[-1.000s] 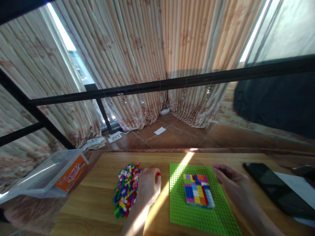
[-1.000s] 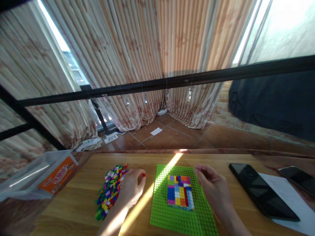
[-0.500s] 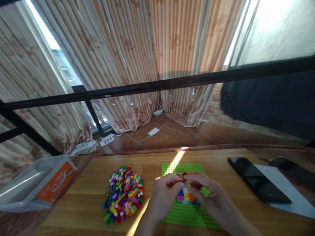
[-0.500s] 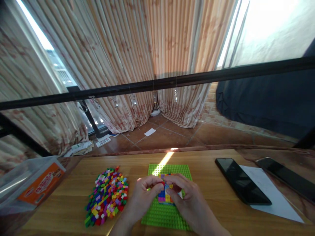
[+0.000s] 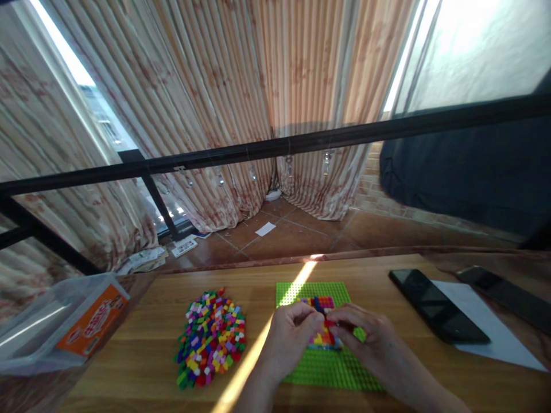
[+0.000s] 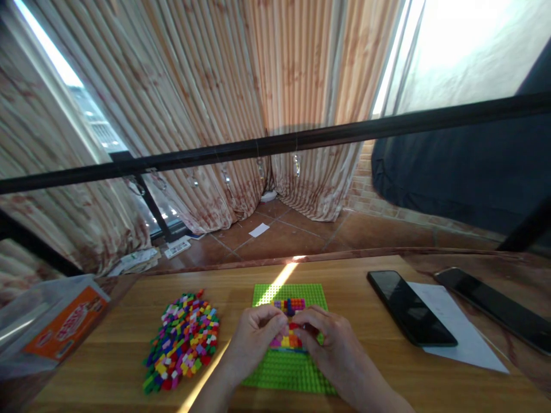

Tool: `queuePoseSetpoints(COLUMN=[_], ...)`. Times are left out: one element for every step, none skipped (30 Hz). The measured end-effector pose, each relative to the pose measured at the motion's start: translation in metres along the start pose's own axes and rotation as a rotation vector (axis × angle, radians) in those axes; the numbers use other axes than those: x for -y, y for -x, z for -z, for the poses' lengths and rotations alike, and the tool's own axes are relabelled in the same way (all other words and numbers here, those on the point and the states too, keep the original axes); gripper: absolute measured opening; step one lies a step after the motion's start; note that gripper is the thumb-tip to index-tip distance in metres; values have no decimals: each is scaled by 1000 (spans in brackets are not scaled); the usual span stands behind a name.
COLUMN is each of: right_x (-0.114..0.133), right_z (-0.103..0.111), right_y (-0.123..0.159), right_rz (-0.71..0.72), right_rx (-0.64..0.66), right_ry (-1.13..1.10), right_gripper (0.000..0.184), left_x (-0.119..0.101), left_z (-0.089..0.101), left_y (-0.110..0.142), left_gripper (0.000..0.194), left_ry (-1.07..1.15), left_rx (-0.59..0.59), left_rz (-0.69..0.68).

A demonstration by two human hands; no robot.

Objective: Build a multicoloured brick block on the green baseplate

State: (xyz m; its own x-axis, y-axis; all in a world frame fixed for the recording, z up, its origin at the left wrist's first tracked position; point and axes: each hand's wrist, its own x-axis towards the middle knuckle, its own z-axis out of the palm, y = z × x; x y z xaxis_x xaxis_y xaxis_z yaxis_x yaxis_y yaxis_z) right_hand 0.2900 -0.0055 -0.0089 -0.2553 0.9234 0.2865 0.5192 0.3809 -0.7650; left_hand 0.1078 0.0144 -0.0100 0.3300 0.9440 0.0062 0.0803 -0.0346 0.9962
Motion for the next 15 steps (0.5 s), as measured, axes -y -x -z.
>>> queuePoseSetpoints(right_x=[-4,-8,-11,-15,-17,-19,-20,-21,-21,-21,-22,-23,-25,-27,-30], right_z=[3,6,8,10,12,12,12,11,9,8,5,3,1,-2,-4], right_y=[1,2,3,4,5,6,6,6,6,6,5,4,4,3,3], right_rz=[-37,-74,-107,-134,-154,-167,-175,-179,-179,-177,-175,-174,-179,-189,-204], right_rx=[-19,-39,-56,-66,-72,-77,-79,-78,-75,-76,-82,-92,-105,-116,-120], right_ry=[7,14,20,24,25,20,12,2,-10,-23,-36,-50,-67,-87,-108], right_gripper=[13,14,15,16,16,17,17,17,17,16,16,15,15,14,13], left_x=[0,-1,-1,-2,-3,-3,-4,-4,-4,-4,-3,-2,-1,1,3], left_z=[1,1,2,3,4,4,4,3,2,0,-3,-5,-8,-11,-14], left_y=[0,-1,-1,-1,-1,-1,-1,0,1,2,3,4,4,5,5], left_gripper=[32,33,32,30,28,25,22,19,17,15,14,14,15,16,17], left_ry=[-34,-74,-122,-174,-230,-287,-345,-404,-463,-519,-570,-614,-652,-685,-715], left_rx=[-32,-68,-104,-134,-157,-171,-176,-175,-173,-175,-179,-184,-190,-194,-196], left_rz=[-13,-27,-38,-49,-59,-68,-81,-101,-125,-152,-178,-203,-226,-249,-273])
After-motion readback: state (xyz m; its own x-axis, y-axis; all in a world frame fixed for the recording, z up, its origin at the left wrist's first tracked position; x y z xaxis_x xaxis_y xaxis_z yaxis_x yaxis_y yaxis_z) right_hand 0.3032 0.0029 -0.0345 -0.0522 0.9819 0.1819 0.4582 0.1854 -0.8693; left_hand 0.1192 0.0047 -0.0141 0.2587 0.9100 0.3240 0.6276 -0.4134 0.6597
